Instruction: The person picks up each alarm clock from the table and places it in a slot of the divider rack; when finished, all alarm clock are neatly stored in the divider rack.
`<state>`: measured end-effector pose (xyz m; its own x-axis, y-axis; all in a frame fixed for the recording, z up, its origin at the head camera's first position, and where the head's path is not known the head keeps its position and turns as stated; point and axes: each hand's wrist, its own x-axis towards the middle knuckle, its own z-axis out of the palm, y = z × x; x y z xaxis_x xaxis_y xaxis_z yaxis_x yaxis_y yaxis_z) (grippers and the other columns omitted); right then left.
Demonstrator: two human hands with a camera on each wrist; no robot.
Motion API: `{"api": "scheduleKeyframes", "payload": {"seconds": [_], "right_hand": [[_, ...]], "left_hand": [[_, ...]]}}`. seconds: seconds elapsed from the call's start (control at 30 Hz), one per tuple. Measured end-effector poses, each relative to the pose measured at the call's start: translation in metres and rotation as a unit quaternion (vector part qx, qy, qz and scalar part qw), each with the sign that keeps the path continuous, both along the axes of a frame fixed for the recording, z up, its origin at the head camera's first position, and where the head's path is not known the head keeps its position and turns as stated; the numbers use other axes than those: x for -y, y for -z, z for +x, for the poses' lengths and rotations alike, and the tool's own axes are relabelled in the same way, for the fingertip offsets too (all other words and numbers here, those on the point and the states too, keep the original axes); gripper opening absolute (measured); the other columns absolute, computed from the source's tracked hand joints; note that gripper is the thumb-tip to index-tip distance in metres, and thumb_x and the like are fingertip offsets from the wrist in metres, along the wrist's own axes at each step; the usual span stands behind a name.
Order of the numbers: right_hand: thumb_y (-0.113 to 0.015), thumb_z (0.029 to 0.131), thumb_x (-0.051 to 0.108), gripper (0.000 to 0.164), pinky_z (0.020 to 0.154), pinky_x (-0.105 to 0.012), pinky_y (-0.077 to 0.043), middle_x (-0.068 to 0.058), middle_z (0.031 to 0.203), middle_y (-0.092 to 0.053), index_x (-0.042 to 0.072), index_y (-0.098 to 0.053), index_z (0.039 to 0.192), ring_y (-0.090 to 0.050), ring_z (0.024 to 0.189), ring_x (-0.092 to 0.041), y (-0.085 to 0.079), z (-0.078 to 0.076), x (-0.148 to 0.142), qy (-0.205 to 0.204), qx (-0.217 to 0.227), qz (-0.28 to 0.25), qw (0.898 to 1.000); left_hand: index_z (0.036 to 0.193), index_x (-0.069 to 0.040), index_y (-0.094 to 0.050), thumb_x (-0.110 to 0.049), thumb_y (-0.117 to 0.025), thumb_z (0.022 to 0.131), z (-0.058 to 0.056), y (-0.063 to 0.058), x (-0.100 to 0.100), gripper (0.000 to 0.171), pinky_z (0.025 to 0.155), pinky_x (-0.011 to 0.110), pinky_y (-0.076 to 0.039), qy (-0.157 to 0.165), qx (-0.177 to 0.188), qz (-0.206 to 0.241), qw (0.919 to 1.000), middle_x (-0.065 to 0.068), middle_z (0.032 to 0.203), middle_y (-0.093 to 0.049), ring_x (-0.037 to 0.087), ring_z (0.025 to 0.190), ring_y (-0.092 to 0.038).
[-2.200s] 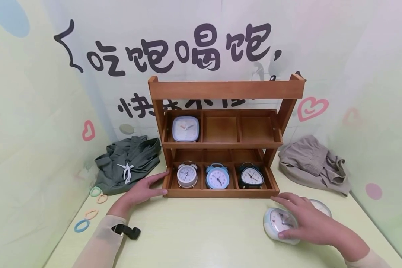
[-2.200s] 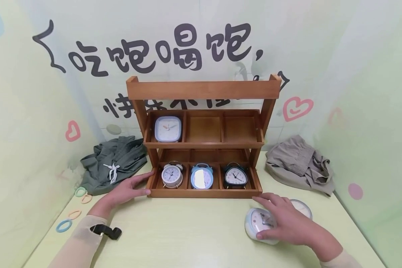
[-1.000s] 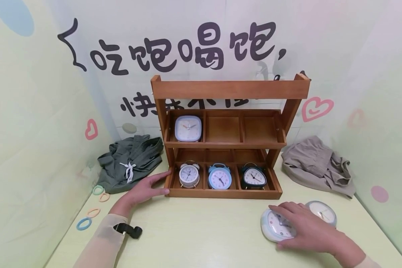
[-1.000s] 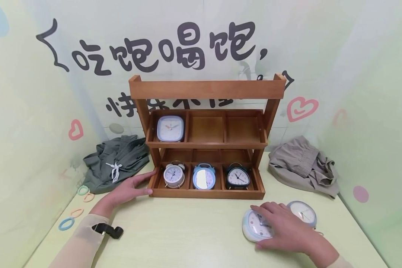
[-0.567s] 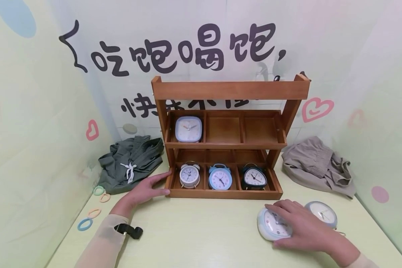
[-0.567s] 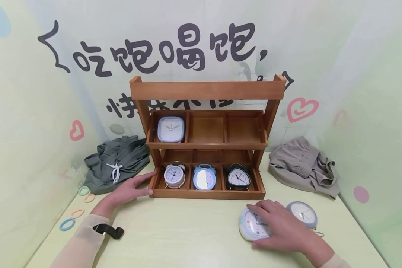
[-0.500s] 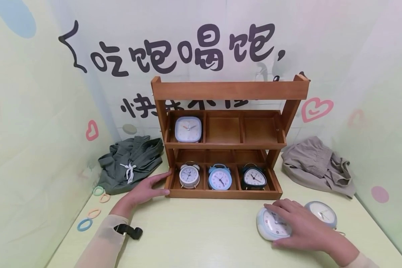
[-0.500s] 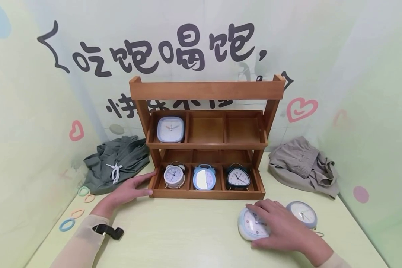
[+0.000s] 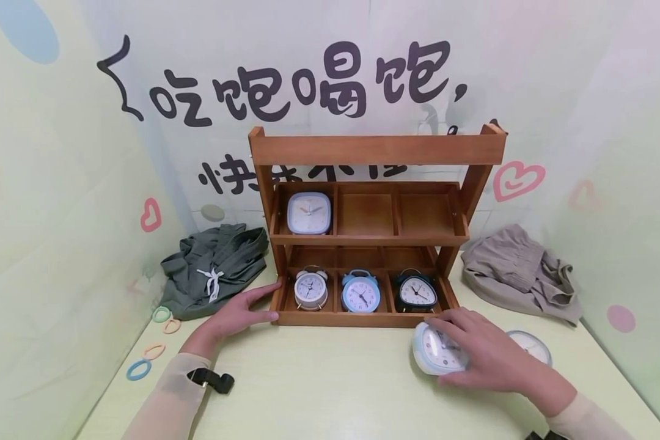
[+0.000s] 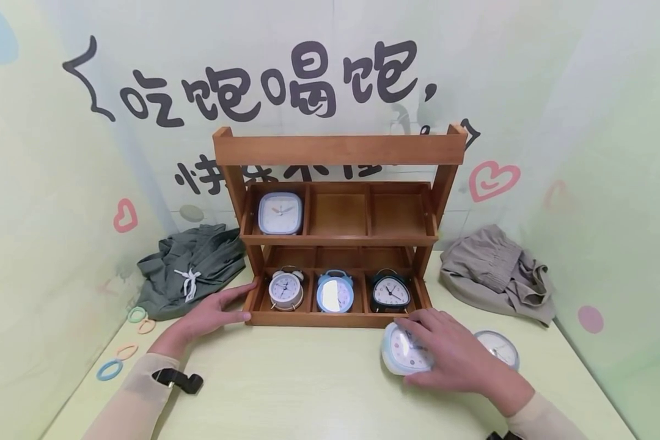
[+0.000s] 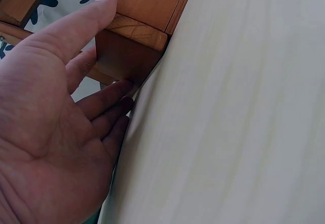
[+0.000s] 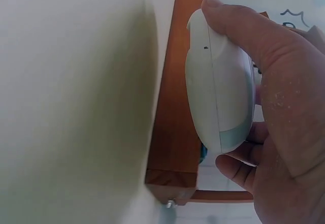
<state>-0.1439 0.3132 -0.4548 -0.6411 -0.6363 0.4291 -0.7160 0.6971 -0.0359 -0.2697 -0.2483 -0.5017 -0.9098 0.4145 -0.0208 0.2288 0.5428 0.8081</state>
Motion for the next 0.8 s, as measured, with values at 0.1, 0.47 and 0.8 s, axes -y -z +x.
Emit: {"api": "scheduleKeyframes", "payload": {"seconds": [0.1,0.47,0.8], "right_hand": [[-0.101,0.067,0.065,0.106,0.095,-0.048,-0.059,0.003,0.136,-0.065,0.014,-0.066,0.154,-0.064,0.117,-0.021,-0.007,-0.007,0.005,-0.015,-0.015,-0.003,1.0],[-0.103,0.068,0.062,0.106,0.087,-0.046,-0.059,-0.002,0.135,-0.065,0.014,-0.065,0.154,-0.061,0.115,-0.021,-0.047,-0.033,0.028,-0.05,-0.042,-0.001,0.998],[-0.099,0.073,0.066,0.108,0.087,-0.044,-0.059,-0.008,0.139,-0.063,0.013,-0.061,0.159,-0.059,0.121,-0.024,-0.105,-0.064,0.056,-0.065,-0.052,-0.011,0.996]], "left_hand": [[0.169,-0.035,-0.051,-0.051,-0.088,0.096,0.0,0.0,0.0,0.083,0.134,0.062,-0.023,0.0,0.003,0.002,1.0,0.004,0.178,-0.04,0.036,0.167,-0.029],[0.169,-0.036,-0.051,-0.051,-0.088,0.095,-0.001,0.0,0.0,0.084,0.134,0.063,-0.023,0.005,-0.002,0.007,1.0,0.004,0.177,-0.041,0.037,0.166,-0.029],[0.169,-0.036,-0.05,-0.05,-0.087,0.096,-0.002,0.003,0.0,0.083,0.134,0.063,-0.023,0.003,-0.006,0.0,1.0,0.003,0.177,-0.041,0.036,0.167,-0.029]]}}
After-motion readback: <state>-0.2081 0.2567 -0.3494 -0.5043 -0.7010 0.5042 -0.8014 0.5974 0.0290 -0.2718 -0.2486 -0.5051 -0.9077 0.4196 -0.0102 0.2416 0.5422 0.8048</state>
